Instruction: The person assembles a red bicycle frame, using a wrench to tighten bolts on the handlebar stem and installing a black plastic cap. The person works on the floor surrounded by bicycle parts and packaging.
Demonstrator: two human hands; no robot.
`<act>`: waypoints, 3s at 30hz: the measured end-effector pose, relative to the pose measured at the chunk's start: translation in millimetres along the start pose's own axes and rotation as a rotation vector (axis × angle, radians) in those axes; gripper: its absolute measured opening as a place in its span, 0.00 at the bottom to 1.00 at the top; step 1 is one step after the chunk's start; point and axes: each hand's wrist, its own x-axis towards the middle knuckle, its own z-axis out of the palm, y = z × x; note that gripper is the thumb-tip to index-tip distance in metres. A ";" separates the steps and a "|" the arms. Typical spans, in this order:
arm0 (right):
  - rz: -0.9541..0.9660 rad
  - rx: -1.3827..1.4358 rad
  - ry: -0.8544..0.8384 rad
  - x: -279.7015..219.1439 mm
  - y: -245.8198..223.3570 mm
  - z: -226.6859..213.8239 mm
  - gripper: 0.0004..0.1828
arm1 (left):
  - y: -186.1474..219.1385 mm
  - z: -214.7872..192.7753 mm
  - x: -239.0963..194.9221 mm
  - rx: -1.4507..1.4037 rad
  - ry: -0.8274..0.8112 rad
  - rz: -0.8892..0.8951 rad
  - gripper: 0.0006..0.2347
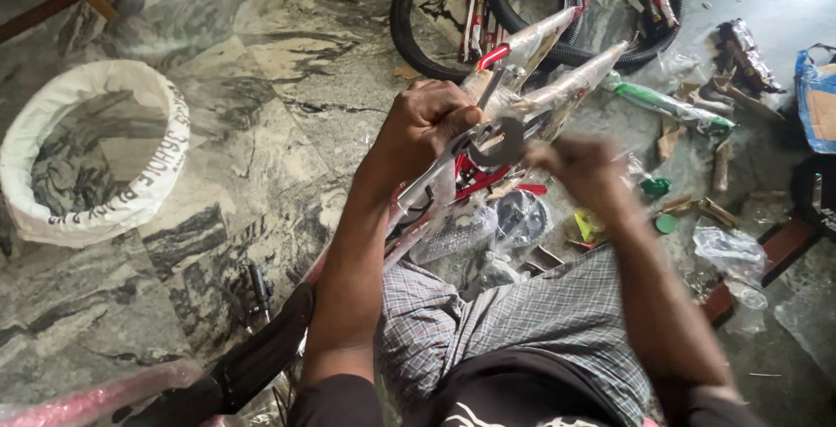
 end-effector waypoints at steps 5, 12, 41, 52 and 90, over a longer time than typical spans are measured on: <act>0.316 1.092 -0.138 -50.8 19.1 159.2 0.23 | -0.9 0.9 2.1 -0.013 -0.002 0.049 0.11; 0.342 1.728 -0.038 -65.5 -51.4 205.2 0.28 | -3.3 1.2 3.3 -0.097 -0.016 -0.028 0.10; -0.261 0.115 -0.206 37.0 75.9 122.0 0.27 | -25.5 -5.1 -6.0 -0.183 -0.075 0.058 0.19; -0.638 -0.022 -0.133 44.3 50.9 43.5 0.16 | -21.1 -7.3 -13.8 -0.232 -0.068 0.063 0.26; -0.011 0.194 -0.289 4.0 33.4 55.6 0.16 | 0.0 3.2 10.1 0.046 0.077 -0.251 0.26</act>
